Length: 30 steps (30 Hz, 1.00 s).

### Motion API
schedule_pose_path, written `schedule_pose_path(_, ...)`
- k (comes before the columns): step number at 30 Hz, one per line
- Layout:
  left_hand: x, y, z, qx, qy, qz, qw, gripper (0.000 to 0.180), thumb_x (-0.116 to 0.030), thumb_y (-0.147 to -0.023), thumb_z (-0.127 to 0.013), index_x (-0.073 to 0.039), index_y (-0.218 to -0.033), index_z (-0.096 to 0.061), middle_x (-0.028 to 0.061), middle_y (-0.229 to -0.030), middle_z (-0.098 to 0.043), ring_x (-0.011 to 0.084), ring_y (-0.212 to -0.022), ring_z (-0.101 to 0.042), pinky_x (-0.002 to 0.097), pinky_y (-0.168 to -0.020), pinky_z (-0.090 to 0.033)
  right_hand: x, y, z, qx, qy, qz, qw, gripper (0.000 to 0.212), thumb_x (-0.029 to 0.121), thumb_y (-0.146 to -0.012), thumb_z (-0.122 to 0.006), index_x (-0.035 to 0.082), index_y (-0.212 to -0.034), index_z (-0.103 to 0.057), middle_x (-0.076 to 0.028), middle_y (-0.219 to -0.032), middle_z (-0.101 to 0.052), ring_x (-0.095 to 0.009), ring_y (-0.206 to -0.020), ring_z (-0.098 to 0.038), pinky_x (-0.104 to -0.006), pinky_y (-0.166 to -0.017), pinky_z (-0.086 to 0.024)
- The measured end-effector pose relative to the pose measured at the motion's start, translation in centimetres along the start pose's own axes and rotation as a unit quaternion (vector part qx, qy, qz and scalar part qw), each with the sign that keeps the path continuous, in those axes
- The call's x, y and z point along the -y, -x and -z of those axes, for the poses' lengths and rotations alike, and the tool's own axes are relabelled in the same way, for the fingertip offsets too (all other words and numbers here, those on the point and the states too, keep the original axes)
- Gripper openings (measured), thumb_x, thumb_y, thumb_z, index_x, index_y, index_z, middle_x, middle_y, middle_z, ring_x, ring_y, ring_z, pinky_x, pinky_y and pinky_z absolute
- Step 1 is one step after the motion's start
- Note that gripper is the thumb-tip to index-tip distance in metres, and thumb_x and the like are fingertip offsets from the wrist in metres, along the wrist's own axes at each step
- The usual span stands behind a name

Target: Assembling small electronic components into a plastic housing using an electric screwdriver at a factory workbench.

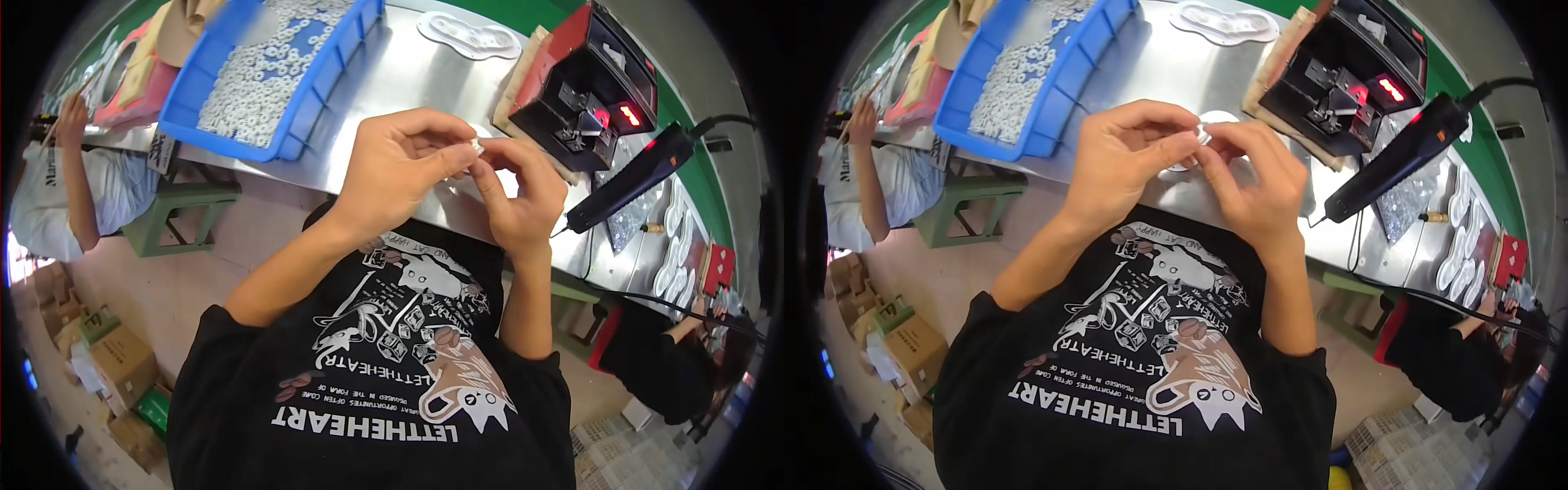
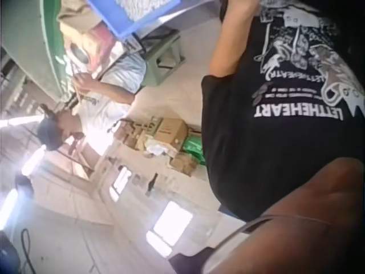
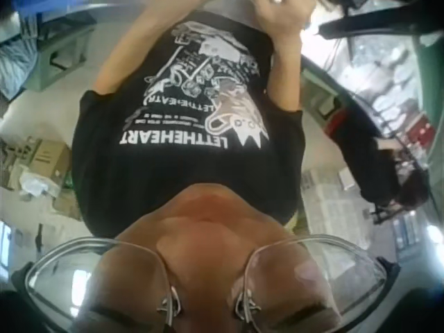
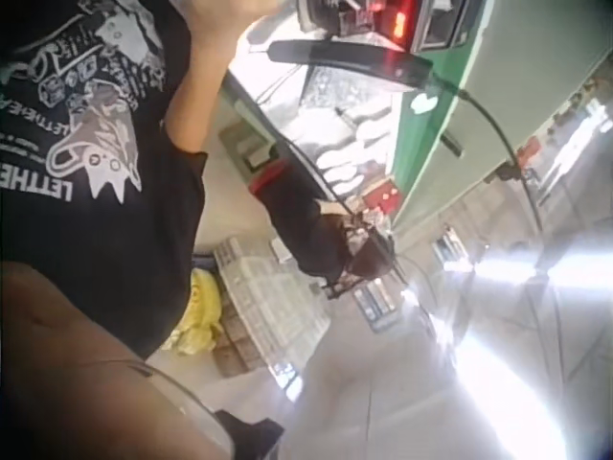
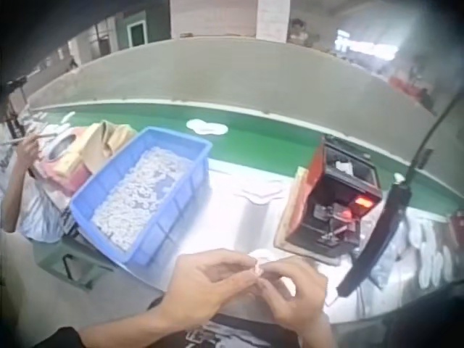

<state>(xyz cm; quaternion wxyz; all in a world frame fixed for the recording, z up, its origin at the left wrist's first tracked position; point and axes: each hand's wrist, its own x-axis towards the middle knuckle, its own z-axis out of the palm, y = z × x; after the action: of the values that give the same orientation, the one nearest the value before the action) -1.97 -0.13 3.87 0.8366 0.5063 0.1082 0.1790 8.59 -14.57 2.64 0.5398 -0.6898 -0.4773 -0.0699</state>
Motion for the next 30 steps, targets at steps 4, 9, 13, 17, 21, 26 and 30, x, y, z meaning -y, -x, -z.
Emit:
schedule_pose_path(4, 0.1, 0.4, 1.0, -0.057, -0.203, -0.058, 0.976, 0.014, 0.003, -0.091, -0.072, 0.007, -0.104, -0.072, 0.0076, -0.094, -0.071, 0.0124, -0.080, -0.066, 0.0240, -0.071, -0.054, -0.6, -0.8, 2.3, 0.078, 0.000, -0.148, 0.986, 0.013, 0.006, -0.091, -0.073, -0.004, -0.097, -0.068, -0.007, -0.086, -0.067, -0.013, -0.077, -0.062, -0.0251, -0.074, -0.050)
schedule_pose_path(9, 0.5, -0.3, 2.5, 0.004, -0.503, -0.222, 0.836, 0.013, 0.001, -0.088, -0.071, 0.001, -0.100, -0.073, 0.0099, -0.095, -0.069, 0.0217, -0.081, -0.066, 0.0304, -0.071, -0.052, -2.1, -0.6, 1.5, 0.149, 0.021, -0.153, 0.977, 0.016, 0.012, -0.088, -0.073, 0.000, -0.098, -0.070, -0.007, -0.097, -0.065, -0.016, -0.078, -0.059, -0.0279, -0.074, -0.047)
schedule_pose_path(13, 1.3, -1.1, 2.2, 0.095, -0.567, -0.233, 0.785, 0.010, 0.002, -0.084, -0.068, -0.001, -0.093, -0.070, 0.0117, -0.094, -0.065, 0.0322, -0.090, -0.061, 0.0376, -0.079, -0.051, -2.8, -0.4, 0.7, 0.150, 0.077, -0.114, 0.979, 0.016, 0.014, -0.086, -0.074, 0.000, -0.093, -0.071, -0.007, -0.100, -0.065, -0.017, -0.079, -0.059, -0.0283, -0.073, -0.047)
schedule_pose_path(17, 2.0, -1.4, 2.2, 0.092, -0.559, -0.208, 0.798, 0.010, -0.001, -0.083, -0.069, -0.002, -0.093, -0.070, 0.0103, -0.096, -0.064, 0.0307, -0.096, -0.059, 0.0380, -0.085, -0.049, -2.8, -0.2, -0.4, 0.114, 0.084, -0.152, 0.978, 0.017, 0.014, -0.082, -0.076, 0.000, -0.090, -0.070, -0.007, -0.096, -0.065, -0.017, -0.078, -0.058, -0.0283, -0.069, -0.046)
schedule_pose_path(21, 2.1, -1.8, 2.3, 0.073, -0.557, -0.218, 0.798, 0.009, -0.003, -0.082, -0.072, -0.003, -0.091, -0.072, 0.0094, -0.100, -0.065, 0.0307, -0.098, -0.060, 0.0385, -0.087, -0.048, -2.7, -0.4, -0.5, 0.086, 0.061, -0.216, 0.971, 0.021, 0.013, -0.079, -0.077, 0.001, -0.094, -0.069, -0.005, -0.084, -0.061, -0.015, -0.075, -0.054, -0.0289, -0.067, -0.046)
schedule_pose_path(26, 1.7, -2.9, 2.3, 0.084, -0.572, -0.185, 0.794, 0.007, -0.005, -0.079, -0.076, -0.002, -0.085, -0.073, 0.0093, -0.099, -0.067, 0.0290, -0.094, -0.064, 0.0383, -0.084, -0.050, -2.3, -0.7, -1.0, 0.089, 0.094, -0.228, 0.965, 0.025, 0.014, -0.077, -0.077, 0.001, -0.096, -0.069, -0.003, -0.079, -0.059, -0.014, -0.076, -0.052, -0.0290, -0.069, -0.047)
schedule_pose_path(30, 0.6, -3.9, 1.5, 0.109, -0.588, -0.089, 0.796, 0.010, -0.006, -0.078, -0.078, 0.000, -0.084, -0.072, 0.0111, -0.094, -0.068, 0.0288, -0.086, -0.067, 0.0390, -0.079, -0.052, -2.3, -0.3, -0.5, 0.079, 0.078, -0.207, 0.972, 0.023, 0.011, -0.078, -0.076, 0.001, -0.098, -0.069, -0.005, -0.088, -0.066, -0.015, -0.079, -0.055, -0.0297, -0.073, -0.048)
